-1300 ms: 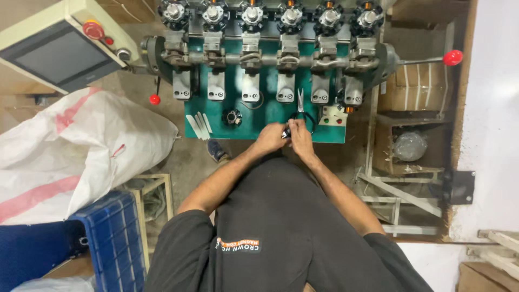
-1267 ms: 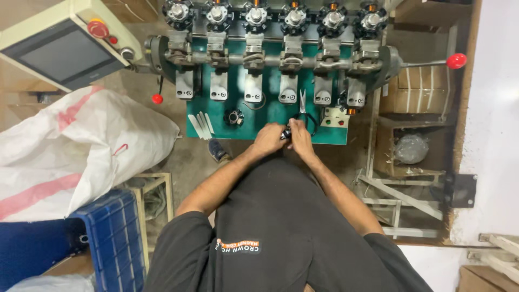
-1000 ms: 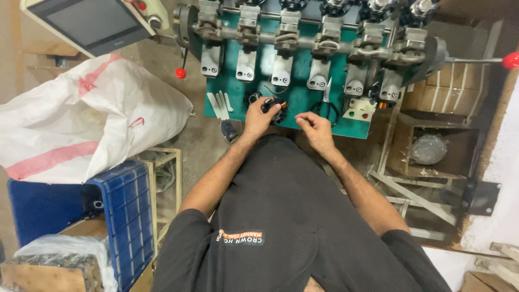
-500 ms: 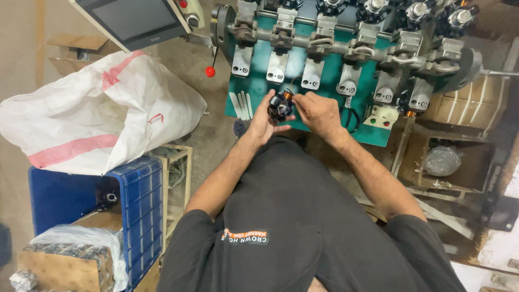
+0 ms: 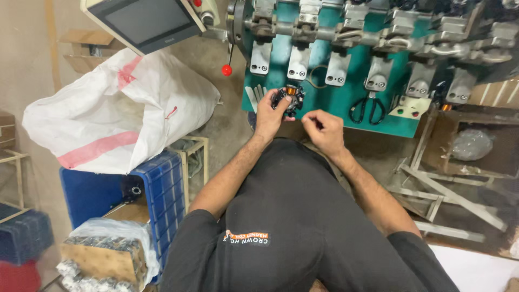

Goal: The person handles small electric motor components at a multi-spindle machine, wraps finished parts in plastic bags, and places the wrapped parts onto a cardboard-lined tray. They also operate the machine, cut material with scissors, and use a tape roll while moving parts between the machine, a blue crate, and the tray.

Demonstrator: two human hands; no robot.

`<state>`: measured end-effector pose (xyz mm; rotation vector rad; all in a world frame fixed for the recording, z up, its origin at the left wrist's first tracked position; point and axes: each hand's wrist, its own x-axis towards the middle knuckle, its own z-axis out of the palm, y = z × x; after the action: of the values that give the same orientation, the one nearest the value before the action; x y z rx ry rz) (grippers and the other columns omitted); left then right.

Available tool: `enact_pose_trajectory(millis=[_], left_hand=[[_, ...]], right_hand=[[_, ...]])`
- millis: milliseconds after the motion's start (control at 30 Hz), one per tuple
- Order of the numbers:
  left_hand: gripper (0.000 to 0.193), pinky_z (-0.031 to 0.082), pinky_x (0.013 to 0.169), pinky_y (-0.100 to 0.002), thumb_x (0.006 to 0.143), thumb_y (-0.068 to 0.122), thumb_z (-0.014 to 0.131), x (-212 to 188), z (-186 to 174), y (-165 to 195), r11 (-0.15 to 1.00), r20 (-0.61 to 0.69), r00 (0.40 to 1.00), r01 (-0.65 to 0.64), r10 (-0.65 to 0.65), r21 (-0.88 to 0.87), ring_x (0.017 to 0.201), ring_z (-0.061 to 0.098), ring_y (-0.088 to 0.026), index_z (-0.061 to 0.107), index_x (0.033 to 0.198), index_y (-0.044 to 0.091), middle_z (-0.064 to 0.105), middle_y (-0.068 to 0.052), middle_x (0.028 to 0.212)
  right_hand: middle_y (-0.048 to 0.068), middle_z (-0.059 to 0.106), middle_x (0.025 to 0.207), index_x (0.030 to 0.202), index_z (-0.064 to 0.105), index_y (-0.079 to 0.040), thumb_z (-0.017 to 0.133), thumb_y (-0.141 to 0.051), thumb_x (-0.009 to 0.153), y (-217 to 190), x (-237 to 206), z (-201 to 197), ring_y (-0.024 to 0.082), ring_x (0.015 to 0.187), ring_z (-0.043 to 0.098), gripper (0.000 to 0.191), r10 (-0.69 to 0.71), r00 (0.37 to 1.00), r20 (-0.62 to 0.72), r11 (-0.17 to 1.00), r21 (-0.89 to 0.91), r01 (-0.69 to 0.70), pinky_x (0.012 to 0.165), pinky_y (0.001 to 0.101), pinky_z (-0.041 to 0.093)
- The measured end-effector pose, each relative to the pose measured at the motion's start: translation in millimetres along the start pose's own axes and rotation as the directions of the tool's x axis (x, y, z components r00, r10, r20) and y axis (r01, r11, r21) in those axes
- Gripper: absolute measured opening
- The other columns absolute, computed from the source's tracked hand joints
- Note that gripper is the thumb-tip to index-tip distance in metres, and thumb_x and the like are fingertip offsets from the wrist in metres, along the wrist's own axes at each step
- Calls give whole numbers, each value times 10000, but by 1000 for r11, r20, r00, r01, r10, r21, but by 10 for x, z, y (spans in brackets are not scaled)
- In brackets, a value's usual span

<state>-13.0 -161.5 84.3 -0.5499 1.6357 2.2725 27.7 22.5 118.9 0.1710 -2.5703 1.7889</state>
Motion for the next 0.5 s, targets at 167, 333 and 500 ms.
enact_pose_trajectory(millis=[167, 333, 500], left_hand=[[230, 618, 546, -339, 930, 163, 717, -28, -527, 108, 979, -93, 981, 158, -171, -130, 762, 725, -153, 635, 1099, 31, 708, -66, 938], [242, 643, 596, -362, 902, 141, 728, -102, -1103, -11, 967, -157, 960, 211, -232, -140, 745, 720, -179, 637, 1089, 16, 702, -83, 933], [260, 607, 559, -334, 907, 126, 734, -289, -1385, -209, 955, -175, 941, 273, -290, -117, 704, 685, -172, 604, 1084, -13, 676, -75, 912]], right_hand=[[33, 700, 761, 955, 730, -45, 718, -163, 942, 975, 179, 759, 85, 549, 538, 120, 623, 760, 183, 737, 188, -649, 464, 251, 391], [18, 737, 815, 991, 694, -77, 685, -233, 960, 1325, 184, 1406, 67, 513, 531, 159, 782, 248, 571, -39, 443, -896, 416, 217, 398], [-2, 701, 786, 922, 661, -102, 715, -213, 968, 1248, 338, 1772, 33, 516, 507, 132, 774, 190, 604, -253, 570, -782, 409, 177, 324]])
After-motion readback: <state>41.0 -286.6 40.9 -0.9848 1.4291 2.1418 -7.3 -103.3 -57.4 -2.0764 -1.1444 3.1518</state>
